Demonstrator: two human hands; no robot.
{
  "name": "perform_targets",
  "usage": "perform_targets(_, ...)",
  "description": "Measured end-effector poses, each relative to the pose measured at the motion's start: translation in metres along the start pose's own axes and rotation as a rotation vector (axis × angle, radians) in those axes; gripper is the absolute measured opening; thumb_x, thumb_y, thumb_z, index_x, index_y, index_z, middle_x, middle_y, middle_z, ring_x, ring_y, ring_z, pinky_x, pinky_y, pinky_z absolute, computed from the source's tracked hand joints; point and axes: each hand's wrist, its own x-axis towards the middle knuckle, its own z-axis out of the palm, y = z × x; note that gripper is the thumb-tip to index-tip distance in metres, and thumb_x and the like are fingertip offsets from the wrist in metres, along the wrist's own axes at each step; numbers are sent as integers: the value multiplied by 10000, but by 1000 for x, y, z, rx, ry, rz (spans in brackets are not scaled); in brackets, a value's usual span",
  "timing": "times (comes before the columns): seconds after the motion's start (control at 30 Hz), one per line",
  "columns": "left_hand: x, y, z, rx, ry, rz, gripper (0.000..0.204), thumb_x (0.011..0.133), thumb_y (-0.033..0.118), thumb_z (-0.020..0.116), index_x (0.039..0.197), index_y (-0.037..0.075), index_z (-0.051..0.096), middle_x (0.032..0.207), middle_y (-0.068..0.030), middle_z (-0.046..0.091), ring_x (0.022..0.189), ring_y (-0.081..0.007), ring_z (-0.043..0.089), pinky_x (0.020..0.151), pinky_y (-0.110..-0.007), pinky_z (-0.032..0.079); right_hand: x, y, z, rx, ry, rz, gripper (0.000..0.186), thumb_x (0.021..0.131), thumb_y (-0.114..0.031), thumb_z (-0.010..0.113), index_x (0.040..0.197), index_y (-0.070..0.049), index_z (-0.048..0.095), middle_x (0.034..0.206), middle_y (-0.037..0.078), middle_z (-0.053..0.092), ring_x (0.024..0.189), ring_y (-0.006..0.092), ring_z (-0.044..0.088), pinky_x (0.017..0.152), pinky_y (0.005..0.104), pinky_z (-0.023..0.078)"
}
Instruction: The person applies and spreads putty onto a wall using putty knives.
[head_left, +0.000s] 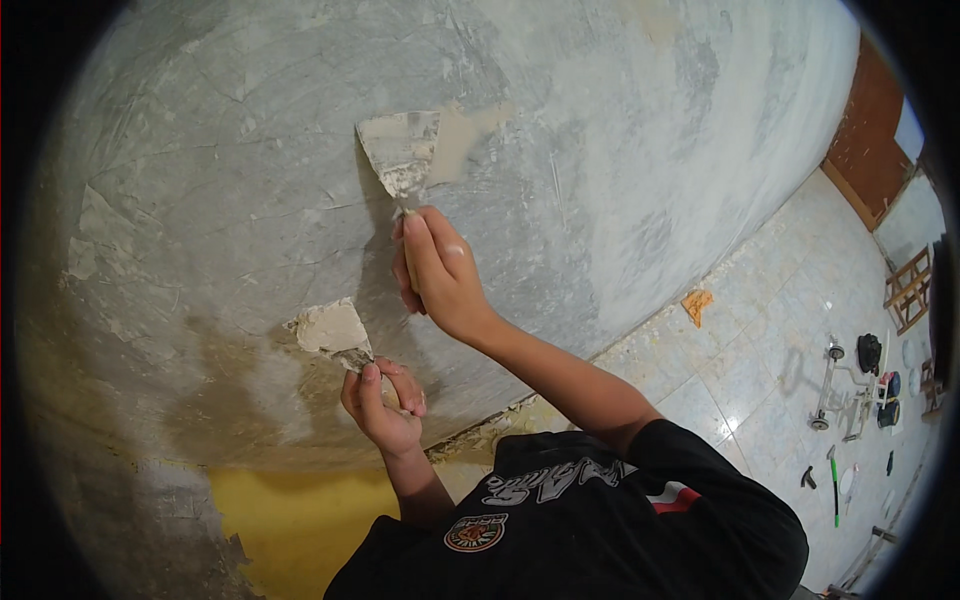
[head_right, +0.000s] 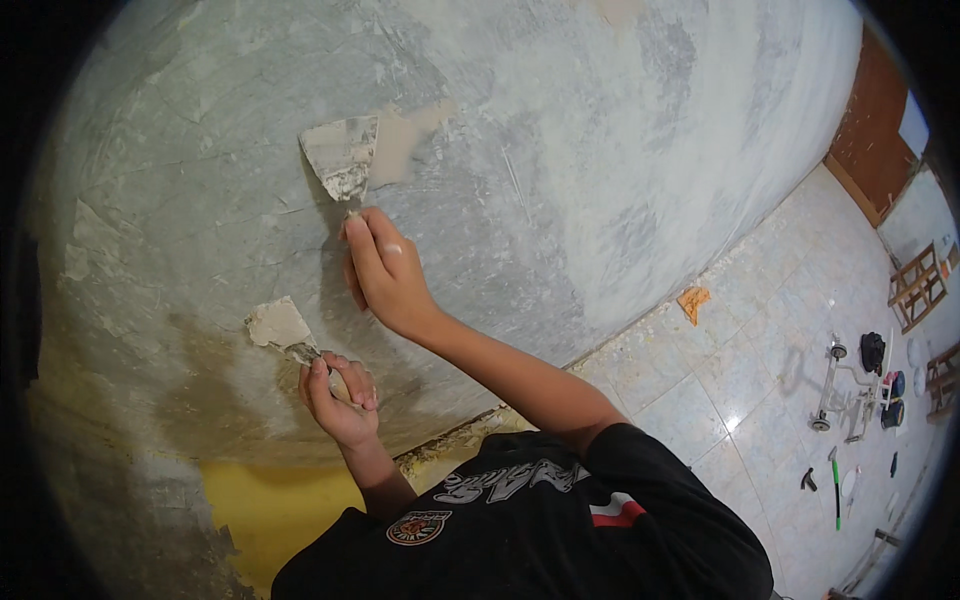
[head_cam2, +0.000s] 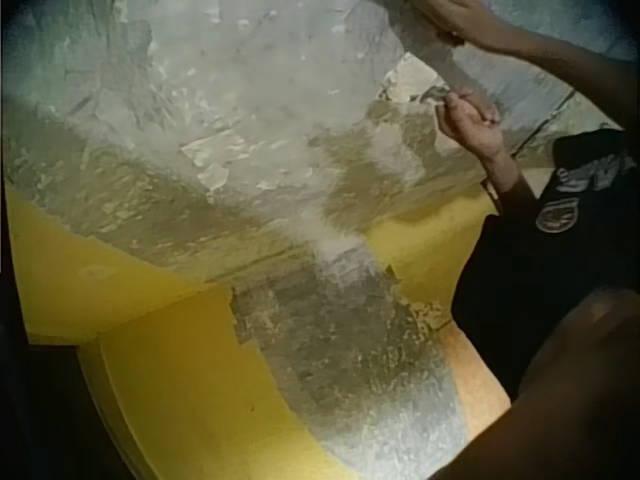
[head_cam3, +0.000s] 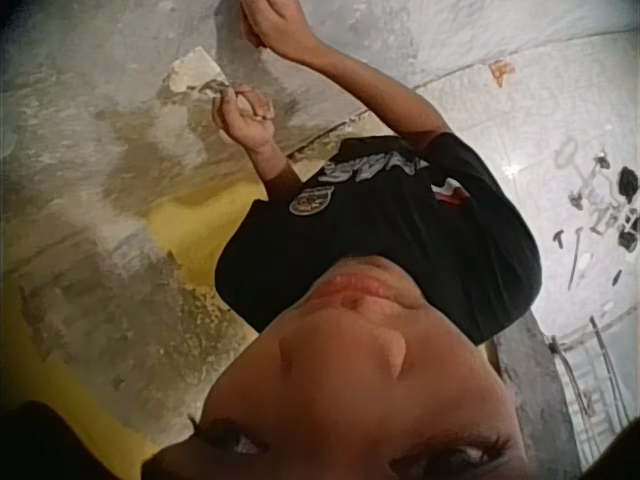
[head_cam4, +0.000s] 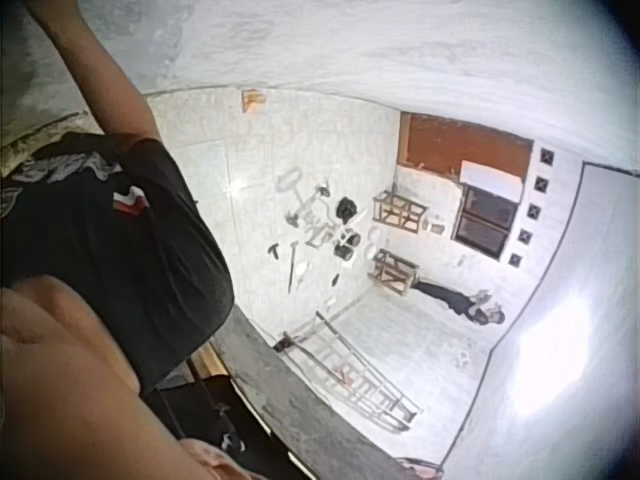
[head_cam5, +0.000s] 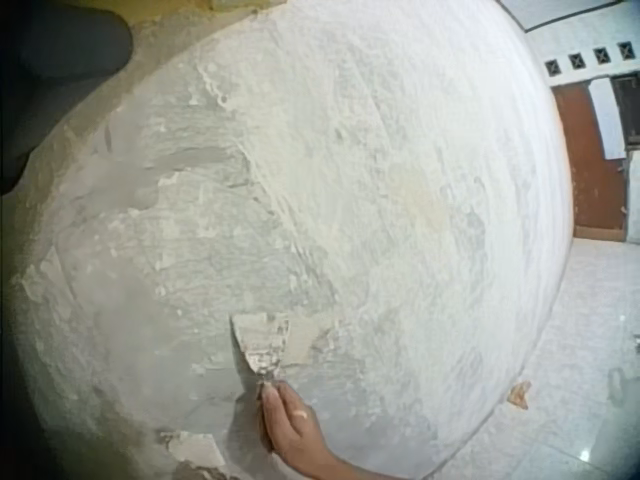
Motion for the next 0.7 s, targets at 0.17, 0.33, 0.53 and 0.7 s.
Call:
perform_targets(0.17,-3,0,-2,56,27,-14,307,1016,280,441,859,34,538,478,-19,358,362,-122,308,339,-266,290,-58,60,-8,-64,-66,282,306,1080,-303,416,964,-35,507,547,32,494,429,95,464,399,279,341)
perform_targets(0.33,2,4,-14,230,119,28,313,1016,280,463,868,19,549,501,-17,388,387,-109,332,354,-264,299,-100,35,-34,36,-156,244,310,1084,-314,418,976,-40,515,514,-9,432,428,80,417,427,244,335)
perform_targets(0.53,12,-25,-12,333,161,43,288,1014,188,544,861,-48,605,521,-9,461,421,-58,402,408,-234,319,-70,-43,-45,34,-225,346,316,1076,-299,437,997,-23,568,509,-29,387,432,67,365,437,230,320)
perform_targets(0.7,15,-23,-5,322,131,133,259,1003,156,571,865,-57,627,544,4,478,428,-48,397,418,-226,301,-56,-55,-36,-348,-258,422,315,1043,-285,526,944,-15,654,521,-39,468,473,39,428,456,230,313)
